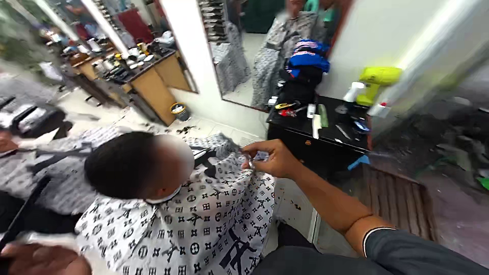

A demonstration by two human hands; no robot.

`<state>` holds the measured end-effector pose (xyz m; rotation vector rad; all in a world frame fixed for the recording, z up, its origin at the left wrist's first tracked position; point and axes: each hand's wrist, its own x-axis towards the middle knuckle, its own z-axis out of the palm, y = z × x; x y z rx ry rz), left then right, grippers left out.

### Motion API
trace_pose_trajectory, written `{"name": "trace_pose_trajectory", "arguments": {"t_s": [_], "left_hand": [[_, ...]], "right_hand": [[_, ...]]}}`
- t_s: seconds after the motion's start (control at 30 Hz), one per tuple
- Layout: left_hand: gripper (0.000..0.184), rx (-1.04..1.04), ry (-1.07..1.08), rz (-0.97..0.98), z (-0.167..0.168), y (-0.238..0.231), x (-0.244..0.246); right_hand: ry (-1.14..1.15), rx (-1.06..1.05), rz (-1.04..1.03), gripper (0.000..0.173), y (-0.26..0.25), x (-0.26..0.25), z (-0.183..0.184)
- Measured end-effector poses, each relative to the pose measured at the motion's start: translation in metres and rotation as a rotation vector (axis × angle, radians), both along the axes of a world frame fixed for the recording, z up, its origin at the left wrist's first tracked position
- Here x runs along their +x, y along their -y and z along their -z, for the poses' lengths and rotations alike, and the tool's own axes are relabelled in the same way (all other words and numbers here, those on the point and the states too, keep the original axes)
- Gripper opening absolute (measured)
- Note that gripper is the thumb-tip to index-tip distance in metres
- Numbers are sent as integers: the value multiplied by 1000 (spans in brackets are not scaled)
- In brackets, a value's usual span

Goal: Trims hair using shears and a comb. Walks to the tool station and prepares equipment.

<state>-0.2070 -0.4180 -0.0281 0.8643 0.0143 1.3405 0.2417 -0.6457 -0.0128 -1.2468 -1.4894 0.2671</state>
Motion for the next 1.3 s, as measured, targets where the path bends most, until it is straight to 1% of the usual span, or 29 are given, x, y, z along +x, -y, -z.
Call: {"name": "trace_pose_trajectory", "arguments": {"t_s": [0.03,0.07,0.13,0.17,0.27,0.3,0.47,0.63,0.7,0.8,0.83,0.9,0.93,1.0,1.03,1.1,1.17,1.23,1.3], "left_hand": [[34,25,-37,-44,-10,9,13],[35,26,-78,-180,-20,20,30],[40,-39,-179,-503,-43,44,72],[42,-77,-209,-600,-50,51,88],[44,-215,-201,-810,-64,62,134],[44,-248,-208,-850,-66,62,145],[46,-332,-243,-865,-62,48,176],[41,-407,-328,-839,-58,47,205],[40,-373,-413,-831,-51,55,215],[42,-209,-579,-771,-34,68,218],[42,-168,-592,-732,-31,69,217],[45,-128,-544,-689,-36,64,211],[47,-136,-496,-704,-41,59,208],[49,-221,-391,-792,-50,51,209],[48,-261,-380,-829,-49,49,212],[45,-267,-470,-847,-40,56,225],[44,-203,-589,-813,-32,66,237],[44,-128,-599,-790,-33,68,240],[48,-122,-545,-845,-48,62,239]], "right_hand": [[14,21,-50,27,-10,11,0],[23,40,-100,27,-20,22,0],[15,69,-197,28,-42,41,4],[-2,75,-240,29,-52,50,6],[-8,75,-348,29,-81,79,9],[-7,75,-375,30,-89,86,10],[-22,40,-471,29,-114,109,13],[-39,28,-488,29,-119,114,19],[-35,24,-485,29,-120,114,21],[-19,6,-492,29,-124,113,22],[-7,3,-497,29,-127,113,20],[37,12,-501,29,-138,112,15],[56,21,-502,29,-144,110,12],[79,42,-529,29,-157,107,8],[87,52,-552,29,-163,106,6],[102,74,-601,30,-176,104,3],[115,90,-644,29,-189,107,2],[120,108,-688,29,-201,111,1],[108,124,-722,28,-212,113,1]]}}
